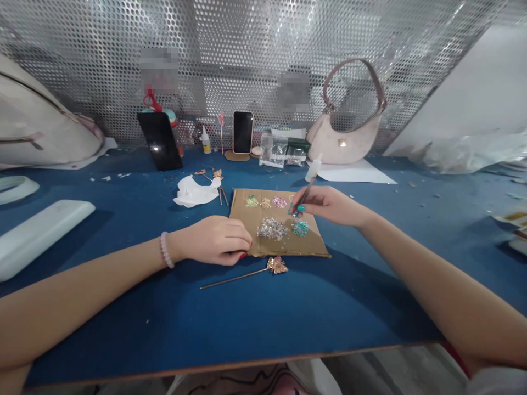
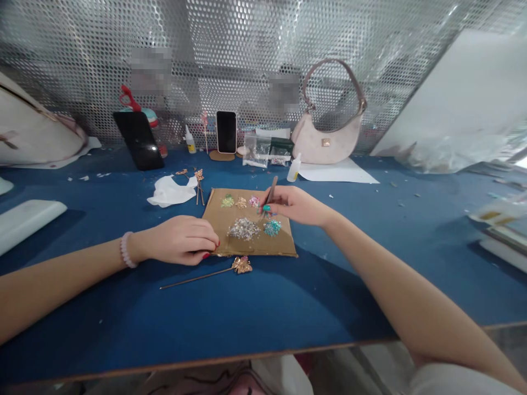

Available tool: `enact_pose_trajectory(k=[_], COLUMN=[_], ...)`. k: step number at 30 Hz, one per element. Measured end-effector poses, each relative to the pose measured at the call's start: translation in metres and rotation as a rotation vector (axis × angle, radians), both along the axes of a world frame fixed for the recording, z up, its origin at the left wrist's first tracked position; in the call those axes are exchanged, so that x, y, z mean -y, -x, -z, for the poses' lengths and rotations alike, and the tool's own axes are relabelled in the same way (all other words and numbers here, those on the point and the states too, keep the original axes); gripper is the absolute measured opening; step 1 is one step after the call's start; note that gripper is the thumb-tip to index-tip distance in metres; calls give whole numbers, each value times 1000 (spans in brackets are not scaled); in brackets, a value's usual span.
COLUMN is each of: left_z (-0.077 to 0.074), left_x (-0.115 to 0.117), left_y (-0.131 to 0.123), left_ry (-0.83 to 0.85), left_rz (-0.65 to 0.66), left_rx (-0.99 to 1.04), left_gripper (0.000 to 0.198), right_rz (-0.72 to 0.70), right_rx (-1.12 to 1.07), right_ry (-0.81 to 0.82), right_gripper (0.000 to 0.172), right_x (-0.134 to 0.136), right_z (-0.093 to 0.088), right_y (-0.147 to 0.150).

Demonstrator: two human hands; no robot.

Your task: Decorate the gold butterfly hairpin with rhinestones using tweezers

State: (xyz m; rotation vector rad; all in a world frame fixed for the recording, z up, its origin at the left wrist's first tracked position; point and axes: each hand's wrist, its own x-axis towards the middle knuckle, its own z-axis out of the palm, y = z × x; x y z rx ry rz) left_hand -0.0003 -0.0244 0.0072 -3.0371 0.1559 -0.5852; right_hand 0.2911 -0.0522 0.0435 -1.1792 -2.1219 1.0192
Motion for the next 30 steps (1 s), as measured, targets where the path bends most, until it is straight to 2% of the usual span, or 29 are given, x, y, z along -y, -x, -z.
enact_pose_trajectory(k=[4,7,14,23,30], left_z=[-1,-1,-2,-2,-1], left_x=[0,0,0,1,0], left_y=[-1,-1,-1,-1,-1], left_ry=[1,-1,-8,4,0], left_rz=[4,1,-7,0,-2], left_rx=[8,8,4,-1,0], left_gripper=[16,16,18,18,18], right_rz=[-28,-136,-293,-313,-247], right_rx=[69,222,450,566,562], right_ry=[33,6,11,65,-39], right_gripper=[20,14,19,20,22], right_x=[2,4,8,8,7], right_z=[-5,-11,-18,-17,-18], right_y=[-2,-4,-2,-1,-1])
